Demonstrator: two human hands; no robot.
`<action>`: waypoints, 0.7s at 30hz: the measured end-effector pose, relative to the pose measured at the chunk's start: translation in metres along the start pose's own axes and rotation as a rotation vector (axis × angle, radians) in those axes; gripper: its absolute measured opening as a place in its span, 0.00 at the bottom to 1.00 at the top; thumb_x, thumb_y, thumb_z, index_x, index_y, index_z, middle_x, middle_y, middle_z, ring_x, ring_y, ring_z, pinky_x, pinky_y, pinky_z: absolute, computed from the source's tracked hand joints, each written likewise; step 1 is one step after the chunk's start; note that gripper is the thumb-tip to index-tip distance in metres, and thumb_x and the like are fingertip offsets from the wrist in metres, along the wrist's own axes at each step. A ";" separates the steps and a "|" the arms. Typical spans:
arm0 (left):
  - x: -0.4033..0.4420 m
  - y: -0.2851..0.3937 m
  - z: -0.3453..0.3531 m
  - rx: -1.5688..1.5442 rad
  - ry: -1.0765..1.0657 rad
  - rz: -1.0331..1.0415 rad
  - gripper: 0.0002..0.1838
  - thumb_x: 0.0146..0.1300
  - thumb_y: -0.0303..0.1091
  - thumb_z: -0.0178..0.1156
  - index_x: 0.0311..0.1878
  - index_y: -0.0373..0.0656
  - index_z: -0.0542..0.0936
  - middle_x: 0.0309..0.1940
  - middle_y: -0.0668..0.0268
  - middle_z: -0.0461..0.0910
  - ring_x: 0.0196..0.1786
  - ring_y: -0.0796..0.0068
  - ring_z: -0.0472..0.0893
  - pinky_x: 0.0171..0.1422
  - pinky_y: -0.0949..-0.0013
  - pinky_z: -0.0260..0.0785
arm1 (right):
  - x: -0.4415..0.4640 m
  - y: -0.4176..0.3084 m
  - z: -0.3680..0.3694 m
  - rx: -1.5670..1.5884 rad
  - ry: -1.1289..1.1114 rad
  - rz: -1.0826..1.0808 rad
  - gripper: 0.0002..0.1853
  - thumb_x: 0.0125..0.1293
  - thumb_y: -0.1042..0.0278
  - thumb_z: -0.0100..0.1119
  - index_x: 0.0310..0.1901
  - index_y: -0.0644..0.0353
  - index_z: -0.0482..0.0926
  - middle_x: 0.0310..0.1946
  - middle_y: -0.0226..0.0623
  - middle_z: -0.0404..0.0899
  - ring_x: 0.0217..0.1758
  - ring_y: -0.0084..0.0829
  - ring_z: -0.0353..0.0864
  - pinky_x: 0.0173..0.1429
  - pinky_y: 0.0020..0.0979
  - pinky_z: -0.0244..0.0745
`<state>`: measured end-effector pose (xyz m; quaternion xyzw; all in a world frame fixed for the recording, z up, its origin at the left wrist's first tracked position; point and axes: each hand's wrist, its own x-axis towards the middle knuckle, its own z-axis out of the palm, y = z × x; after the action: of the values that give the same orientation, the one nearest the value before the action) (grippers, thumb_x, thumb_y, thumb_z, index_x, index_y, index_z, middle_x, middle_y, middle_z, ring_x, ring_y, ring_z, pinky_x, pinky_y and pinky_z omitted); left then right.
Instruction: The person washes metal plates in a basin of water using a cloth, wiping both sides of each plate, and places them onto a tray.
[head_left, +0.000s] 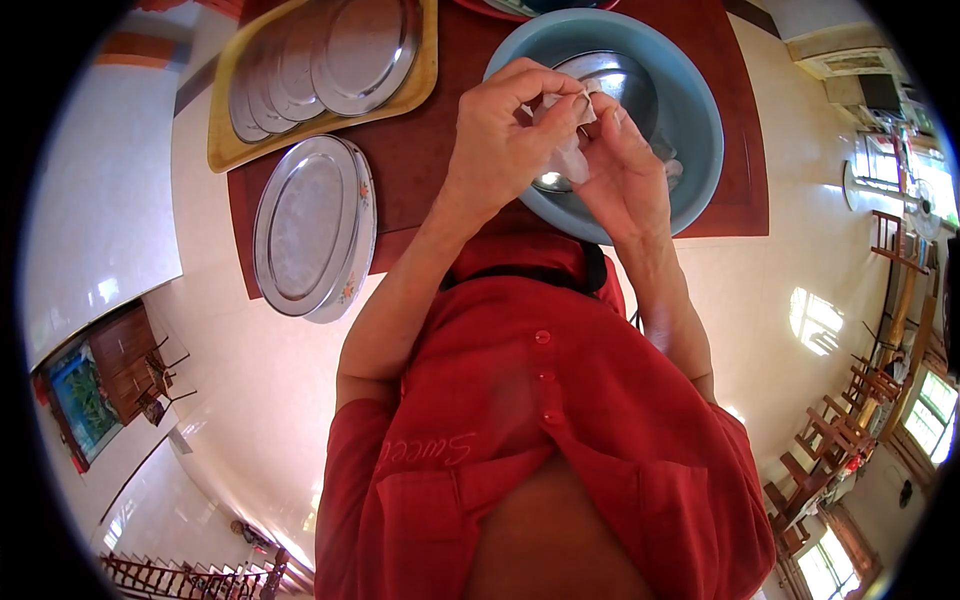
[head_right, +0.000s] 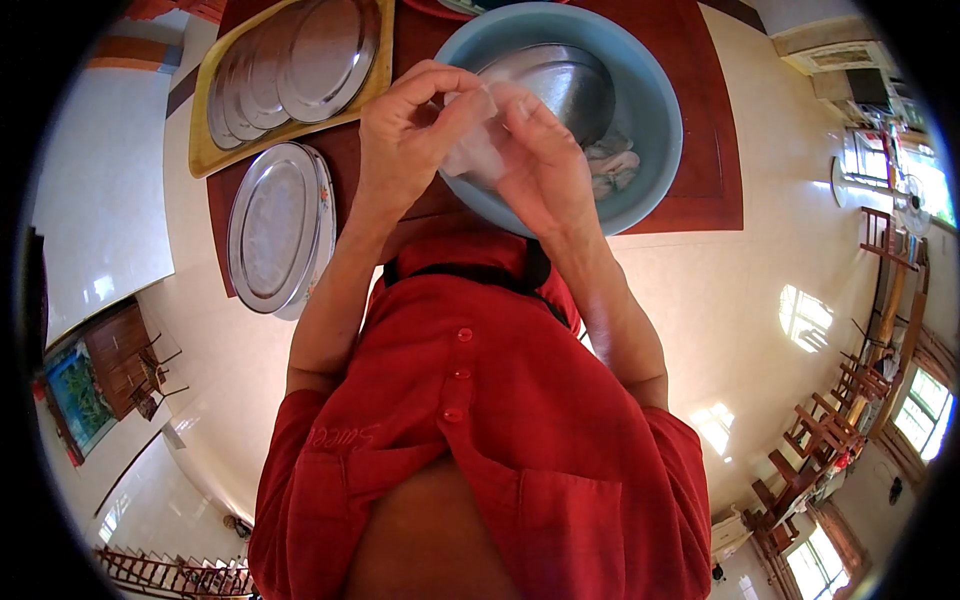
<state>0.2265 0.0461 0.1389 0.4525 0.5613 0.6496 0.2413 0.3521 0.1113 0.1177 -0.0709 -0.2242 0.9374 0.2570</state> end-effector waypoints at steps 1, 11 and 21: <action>0.001 0.000 -0.001 0.022 -0.009 0.021 0.05 0.53 0.21 0.60 0.34 0.35 0.79 0.31 0.70 0.76 0.33 0.85 0.72 0.35 0.81 0.65 | 0.000 0.000 0.000 -0.036 0.005 -0.006 0.12 0.66 0.64 0.50 0.48 0.58 0.70 0.47 0.33 0.71 0.53 0.29 0.69 0.59 0.33 0.65; 0.003 0.012 -0.005 0.125 -0.103 0.097 0.04 0.52 0.23 0.58 0.33 0.37 0.78 0.29 0.69 0.76 0.29 0.82 0.73 0.31 0.78 0.63 | -0.005 0.005 0.000 -0.121 0.098 -0.139 0.12 0.66 0.70 0.47 0.47 0.66 0.72 0.43 0.36 0.76 0.47 0.28 0.74 0.55 0.32 0.70; 0.005 0.009 -0.003 0.280 -0.031 0.251 0.05 0.48 0.22 0.59 0.31 0.37 0.76 0.28 0.64 0.75 0.26 0.71 0.78 0.29 0.74 0.71 | -0.007 0.013 0.011 -0.211 0.155 -0.223 0.10 0.67 0.71 0.48 0.46 0.63 0.74 0.44 0.34 0.75 0.48 0.26 0.72 0.55 0.30 0.68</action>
<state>0.2235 0.0464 0.1491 0.5581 0.5818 0.5829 0.1017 0.3498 0.0935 0.1220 -0.1445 -0.3075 0.8659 0.3672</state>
